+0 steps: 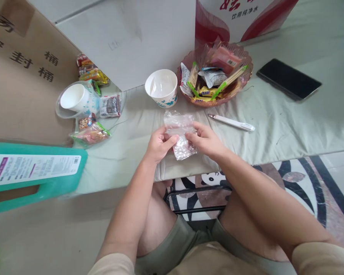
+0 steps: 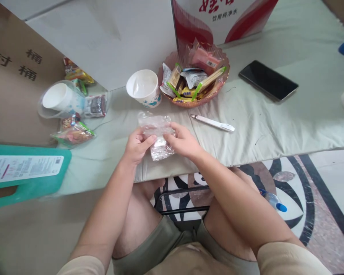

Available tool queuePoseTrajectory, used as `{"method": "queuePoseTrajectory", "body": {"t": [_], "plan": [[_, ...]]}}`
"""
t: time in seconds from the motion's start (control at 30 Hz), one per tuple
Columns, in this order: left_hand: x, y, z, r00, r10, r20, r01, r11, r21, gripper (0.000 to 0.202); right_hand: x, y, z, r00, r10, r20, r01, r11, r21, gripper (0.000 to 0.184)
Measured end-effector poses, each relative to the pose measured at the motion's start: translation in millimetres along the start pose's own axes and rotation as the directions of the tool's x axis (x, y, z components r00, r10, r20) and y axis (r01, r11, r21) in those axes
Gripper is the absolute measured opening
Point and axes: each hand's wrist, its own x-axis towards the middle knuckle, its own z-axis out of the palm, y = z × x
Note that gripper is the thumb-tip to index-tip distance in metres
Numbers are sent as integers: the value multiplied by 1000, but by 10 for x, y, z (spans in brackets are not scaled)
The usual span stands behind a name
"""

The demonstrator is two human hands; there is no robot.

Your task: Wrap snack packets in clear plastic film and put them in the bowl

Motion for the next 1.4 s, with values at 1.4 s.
{"method": "queuePoseTrajectory", "body": {"t": [1.4], "plan": [[1175,1323,-9,967,208,-147,9,549,836,10,222,-180,85,1000,-1,23,7,963,-268,10]]}}
